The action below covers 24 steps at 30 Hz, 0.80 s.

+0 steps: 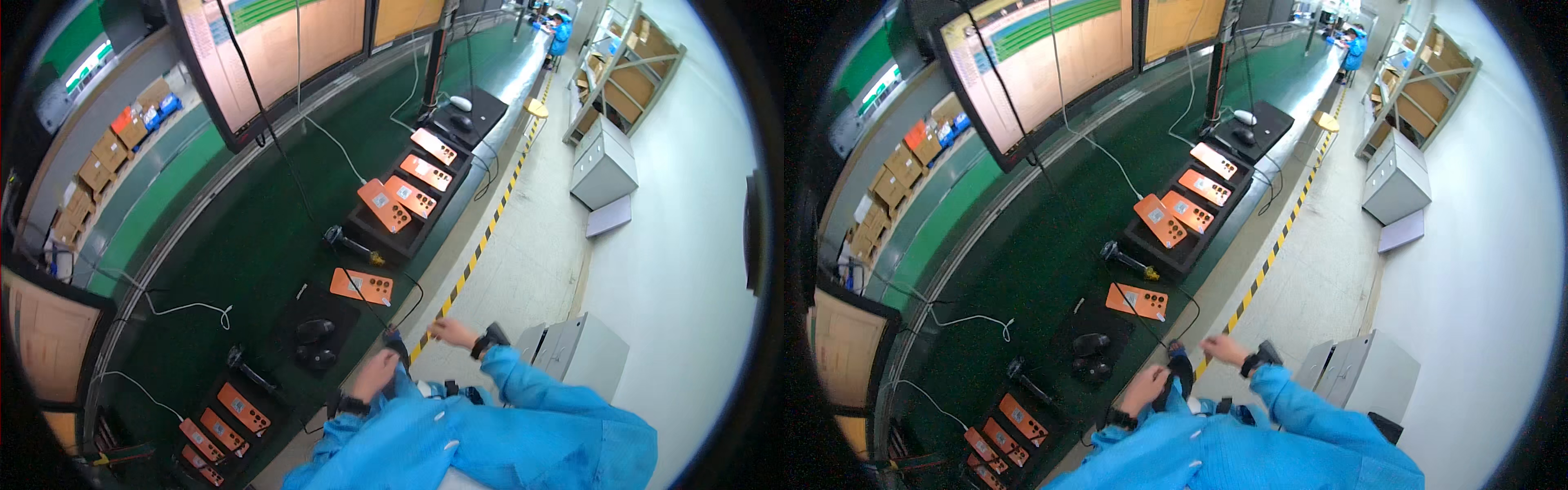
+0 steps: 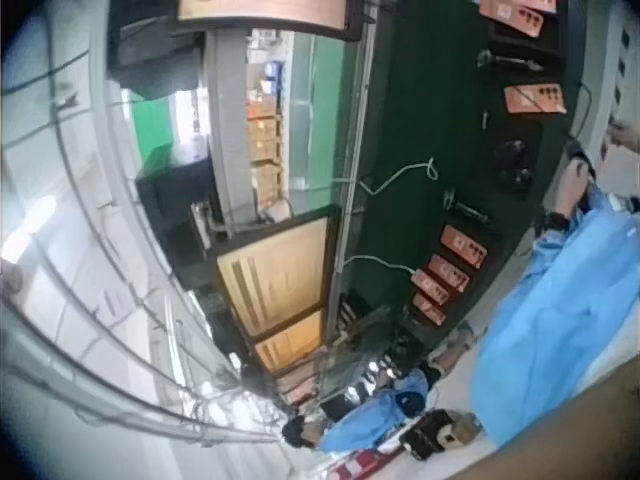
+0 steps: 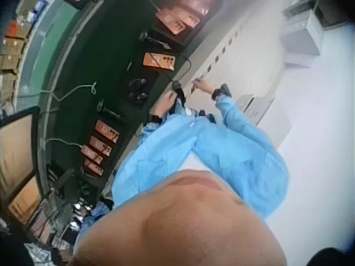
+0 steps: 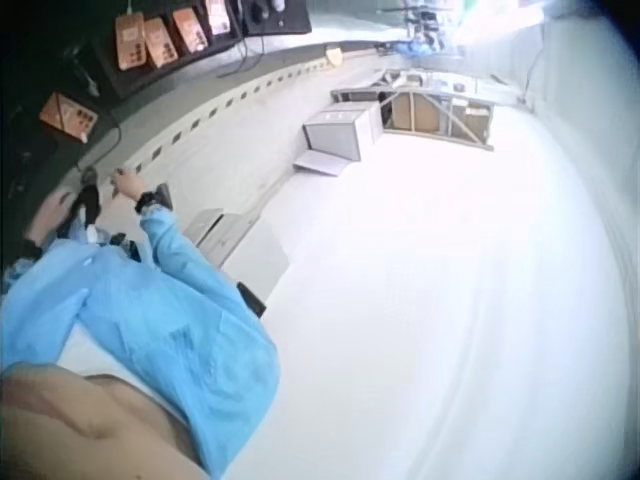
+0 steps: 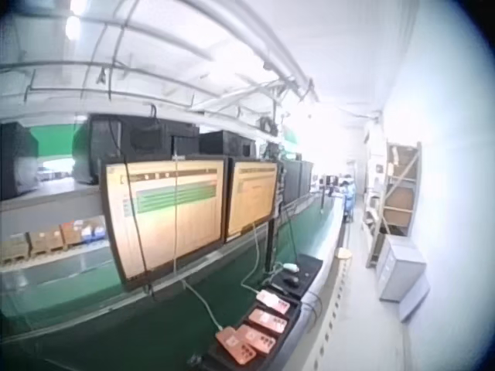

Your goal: The recorder is scanning barcodes on mobile phones, plugging them into cables on a tray, and monitoring testing software on workstation monitors.

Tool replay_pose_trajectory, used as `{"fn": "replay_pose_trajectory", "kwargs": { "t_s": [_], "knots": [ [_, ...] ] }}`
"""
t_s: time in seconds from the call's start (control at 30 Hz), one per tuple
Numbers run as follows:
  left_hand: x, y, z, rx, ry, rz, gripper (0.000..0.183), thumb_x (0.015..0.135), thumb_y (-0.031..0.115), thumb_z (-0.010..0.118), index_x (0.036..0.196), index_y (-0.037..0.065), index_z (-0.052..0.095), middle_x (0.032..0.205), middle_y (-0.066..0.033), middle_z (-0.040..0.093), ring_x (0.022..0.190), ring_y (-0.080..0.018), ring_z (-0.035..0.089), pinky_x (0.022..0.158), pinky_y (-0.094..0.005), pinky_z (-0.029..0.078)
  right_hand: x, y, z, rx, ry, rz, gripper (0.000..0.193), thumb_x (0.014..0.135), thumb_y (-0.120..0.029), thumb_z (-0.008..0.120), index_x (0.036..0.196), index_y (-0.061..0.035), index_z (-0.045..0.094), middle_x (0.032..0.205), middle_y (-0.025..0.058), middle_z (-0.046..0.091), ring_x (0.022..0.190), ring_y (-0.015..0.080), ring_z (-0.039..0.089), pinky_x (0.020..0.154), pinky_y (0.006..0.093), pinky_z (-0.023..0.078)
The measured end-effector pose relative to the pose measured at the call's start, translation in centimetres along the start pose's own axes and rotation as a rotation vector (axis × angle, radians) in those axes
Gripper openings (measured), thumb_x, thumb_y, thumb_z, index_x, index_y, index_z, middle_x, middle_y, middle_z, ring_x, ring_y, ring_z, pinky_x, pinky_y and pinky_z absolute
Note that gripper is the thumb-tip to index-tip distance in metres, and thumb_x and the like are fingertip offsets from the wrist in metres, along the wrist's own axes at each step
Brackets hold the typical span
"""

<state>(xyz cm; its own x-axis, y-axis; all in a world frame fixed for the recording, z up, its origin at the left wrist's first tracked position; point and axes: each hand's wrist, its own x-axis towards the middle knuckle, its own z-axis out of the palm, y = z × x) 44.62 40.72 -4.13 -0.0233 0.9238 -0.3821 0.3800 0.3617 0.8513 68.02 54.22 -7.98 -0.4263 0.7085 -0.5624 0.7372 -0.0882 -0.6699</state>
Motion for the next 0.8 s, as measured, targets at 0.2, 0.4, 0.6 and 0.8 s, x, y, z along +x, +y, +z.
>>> {"fn": "replay_pose_trajectory", "kwargs": {
  "t_s": [0.2,0.4,0.6,0.8],
  "knots": [
    [12.6,9.6,-1.7,-0.071,-0.065,0.15,0.028,0.092,0.025,0.054,0.103,0.0,0.059,0.08,-0.0165,0.065,0.073,-0.0283,0.065,0.066,-0.0358,0.049,12.4,-2.9,-18.0,0.016,0.224,-0.066,0.04,0.088,-0.038,0.056,0.089,0.0002,0.068,0.074,0.0116,0.068,0.069,0.0222,0.065,0.064,0.035,0.051],
    [22.7,15.1,-3.3,-0.133,-0.018,0.15,0.026,0.092,0.022,0.054,0.102,-0.002,0.057,0.088,-0.0167,0.065,0.08,-0.0298,0.064,0.07,-0.0358,0.049,30.8,-12.0,-32.1,-0.033,0.389,-0.204,0.036,0.085,-0.031,0.064,0.097,0.003,0.064,0.088,0.019,0.067,0.083,0.0286,0.065,0.074,0.0376,0.05],
    [33.9,18.9,-0.8,-0.079,0.347,0.122,0.023,0.089,0.019,0.055,0.099,-0.001,0.055,0.097,-0.0196,0.054,0.093,-0.0364,0.053,0.079,-0.0424,0.044,48.1,-15.3,-38.3,-0.792,0.639,-0.535,0.056,0.084,-0.047,0.062,0.103,0.0061,0.06,0.108,0.0259,0.056,0.106,0.0392,0.053,0.09,0.0437,0.043],
    [47.6,22.0,-0.2,0.297,0.726,0.111,0.051,0.08,0.023,0.067,0.12,0.0,0.047,0.12,-0.0183,0.047,0.119,-0.038,0.04,0.101,-0.0497,0.033,50.2,-14.9,-41.2,-0.784,0.265,-0.583,0.038,0.093,-0.036,0.047,0.081,-0.0039,0.063,0.067,0.0191,0.061,0.07,0.0397,0.062,0.068,0.0507,0.048]
  ]
}}
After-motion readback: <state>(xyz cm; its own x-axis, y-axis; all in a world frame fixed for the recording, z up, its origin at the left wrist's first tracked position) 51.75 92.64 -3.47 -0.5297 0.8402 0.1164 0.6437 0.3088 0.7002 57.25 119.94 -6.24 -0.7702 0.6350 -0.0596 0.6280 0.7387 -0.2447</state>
